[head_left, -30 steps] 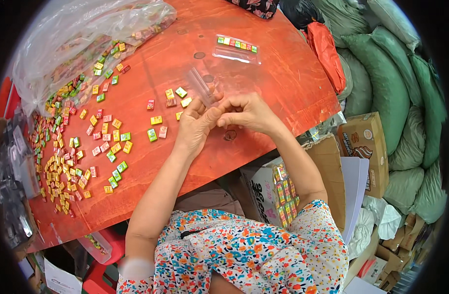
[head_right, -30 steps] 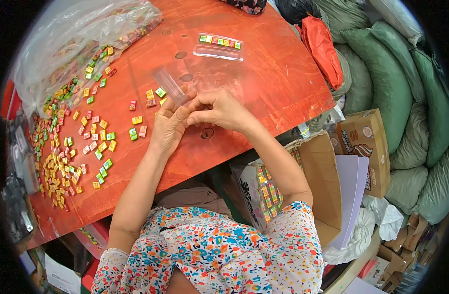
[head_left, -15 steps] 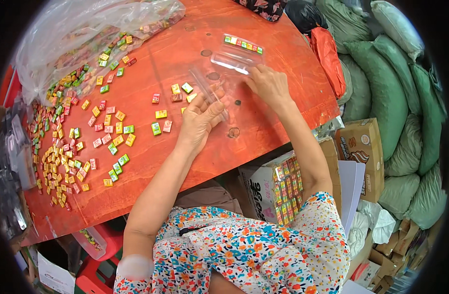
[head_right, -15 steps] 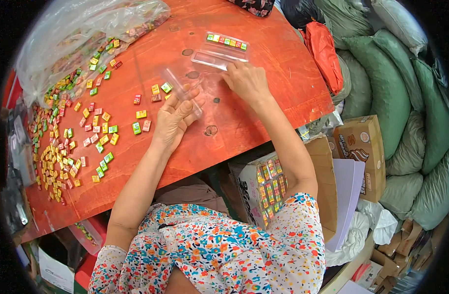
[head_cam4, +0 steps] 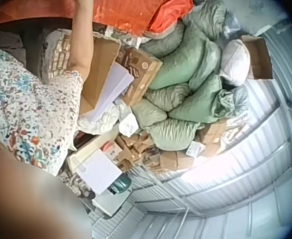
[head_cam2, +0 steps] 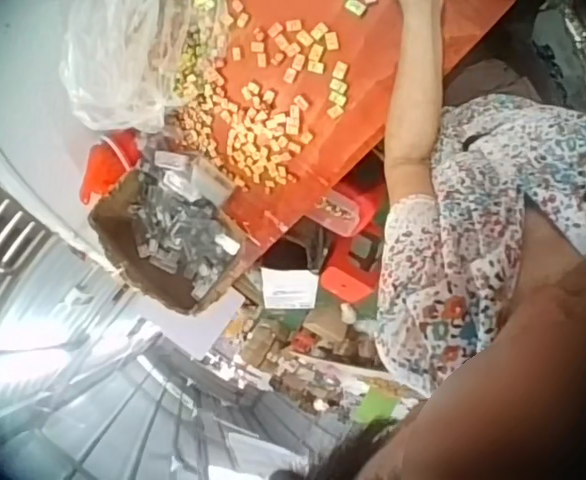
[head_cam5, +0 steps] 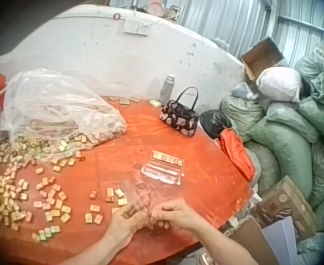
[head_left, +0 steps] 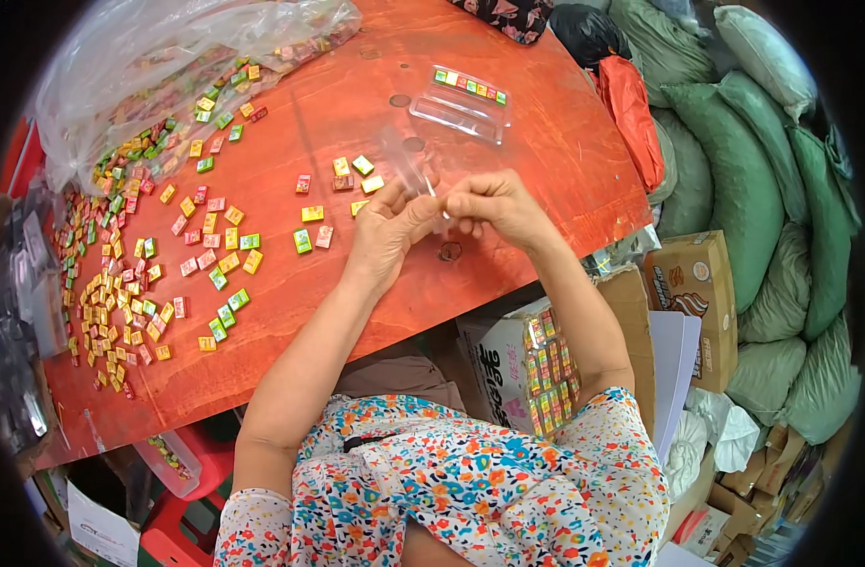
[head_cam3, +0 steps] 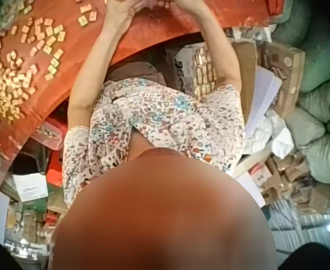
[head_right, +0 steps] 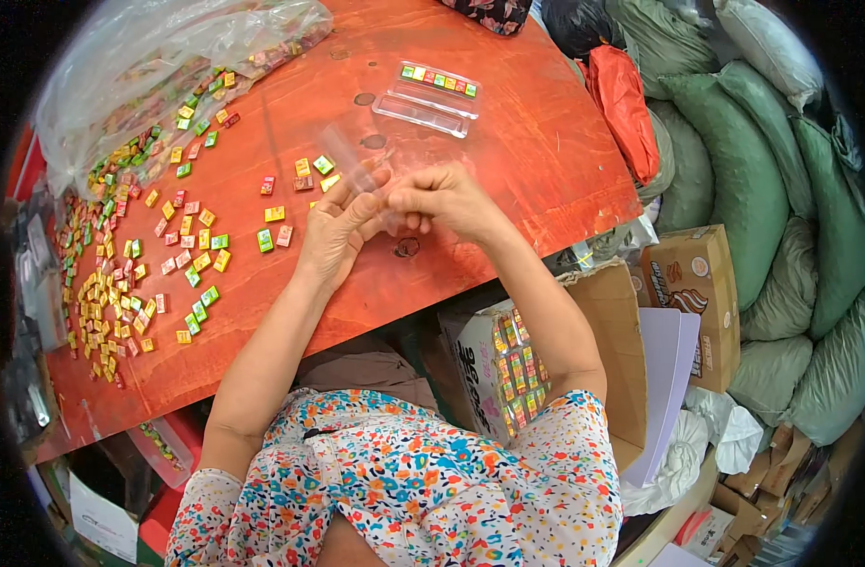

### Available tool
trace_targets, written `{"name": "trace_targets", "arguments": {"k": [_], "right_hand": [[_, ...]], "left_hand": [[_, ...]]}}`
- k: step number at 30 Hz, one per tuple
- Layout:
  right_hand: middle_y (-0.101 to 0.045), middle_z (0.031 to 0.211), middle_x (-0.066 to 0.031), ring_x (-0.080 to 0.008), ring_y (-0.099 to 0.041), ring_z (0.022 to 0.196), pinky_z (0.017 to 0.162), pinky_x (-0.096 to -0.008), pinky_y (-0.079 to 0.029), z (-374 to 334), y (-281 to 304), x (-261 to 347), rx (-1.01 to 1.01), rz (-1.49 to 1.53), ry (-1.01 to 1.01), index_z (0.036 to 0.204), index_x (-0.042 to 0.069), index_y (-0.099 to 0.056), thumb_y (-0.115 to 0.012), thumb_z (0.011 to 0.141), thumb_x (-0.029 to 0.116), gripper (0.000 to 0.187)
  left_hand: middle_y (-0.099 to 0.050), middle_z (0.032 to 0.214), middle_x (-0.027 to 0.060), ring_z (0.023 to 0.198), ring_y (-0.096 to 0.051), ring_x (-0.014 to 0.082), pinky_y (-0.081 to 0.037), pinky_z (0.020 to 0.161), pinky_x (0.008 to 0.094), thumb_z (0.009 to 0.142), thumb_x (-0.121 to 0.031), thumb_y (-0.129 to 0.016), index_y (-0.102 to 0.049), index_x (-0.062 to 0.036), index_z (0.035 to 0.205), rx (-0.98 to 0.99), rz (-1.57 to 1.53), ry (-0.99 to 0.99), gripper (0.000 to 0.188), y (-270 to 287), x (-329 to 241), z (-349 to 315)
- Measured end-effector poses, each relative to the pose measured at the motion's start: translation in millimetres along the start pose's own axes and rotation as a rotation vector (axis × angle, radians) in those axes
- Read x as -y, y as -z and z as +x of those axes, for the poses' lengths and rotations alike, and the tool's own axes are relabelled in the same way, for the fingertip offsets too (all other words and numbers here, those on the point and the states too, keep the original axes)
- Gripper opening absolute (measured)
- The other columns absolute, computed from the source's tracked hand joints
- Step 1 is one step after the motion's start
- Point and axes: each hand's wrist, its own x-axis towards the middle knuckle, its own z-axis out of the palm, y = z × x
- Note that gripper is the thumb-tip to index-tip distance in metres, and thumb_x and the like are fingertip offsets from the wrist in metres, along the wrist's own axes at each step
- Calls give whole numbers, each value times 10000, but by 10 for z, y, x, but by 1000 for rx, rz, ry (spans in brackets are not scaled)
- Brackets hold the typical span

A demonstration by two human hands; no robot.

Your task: Arranging small colored tags into rows on a plastic sheet and packing them into a box.

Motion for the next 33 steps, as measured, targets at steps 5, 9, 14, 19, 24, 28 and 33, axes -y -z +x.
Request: {"name": "trace_targets", "arguments": {"k": [5,9,14,19,24,28,33], "right_hand": [[-674,735,-32,-79,-571,588,498,-262,-451,140,268,-57,-515,-1127,464,870,49,-700,-690,880,205,157],[-687,772,-64,-99,-585,607,521,-295,-468,199,327,-85,-594,-1633,481,955,62,-701,-726,844,191,172],[-697,783,-37,-77,-607,656,537,-246,-466,59,-63,26,-247,-476,306,949,55,-717,-747,840,187,174],[-634,716,-4,-67,-601,635,531,-210,-474,1,-137,14,-12,-164,21,975,19,-716,-699,895,204,203],[-627,708,3,-68,-585,617,529,-213,-468,1,-87,-15,23,-75,43,969,27,-719,-679,910,217,202],[-632,715,2,-68,-579,614,531,-214,-461,23,-112,-40,54,-20,50,959,40,-724,-680,910,222,194],[-651,719,-6,-61,-580,606,521,-213,-458,4,-182,44,-42,-28,74,872,32,-708,-671,910,186,163]], "left_hand": [[-581,1245,71,1077,-616,168,-536,859,313,882,-119,-711,-455,-31,1379,-180,-2,-15,565,-13,-41,-8],[-568,1272,76,1096,-609,163,-525,852,280,879,-134,-720,-448,-42,1394,-153,9,2,589,-12,-25,1],[-527,1349,147,1152,-597,249,-548,896,349,885,-138,-702,-432,-1,1380,-90,-23,-31,580,-28,-13,5],[-517,1368,146,1150,-595,230,-550,891,356,889,-130,-696,-444,9,1380,-31,-8,-16,569,-30,-16,-16],[-538,1353,129,1104,-611,211,-548,887,365,886,-157,-704,-468,1,1369,-39,46,-26,560,-39,-14,-22],[-549,1340,127,1109,-610,209,-547,893,366,881,-161,-710,-474,-2,1365,-6,28,-21,561,-37,-36,-57],[-557,1304,113,1074,-613,176,-541,874,318,897,-153,-698,-430,-31,1416,52,-25,-69,597,-21,-44,-50]]}}
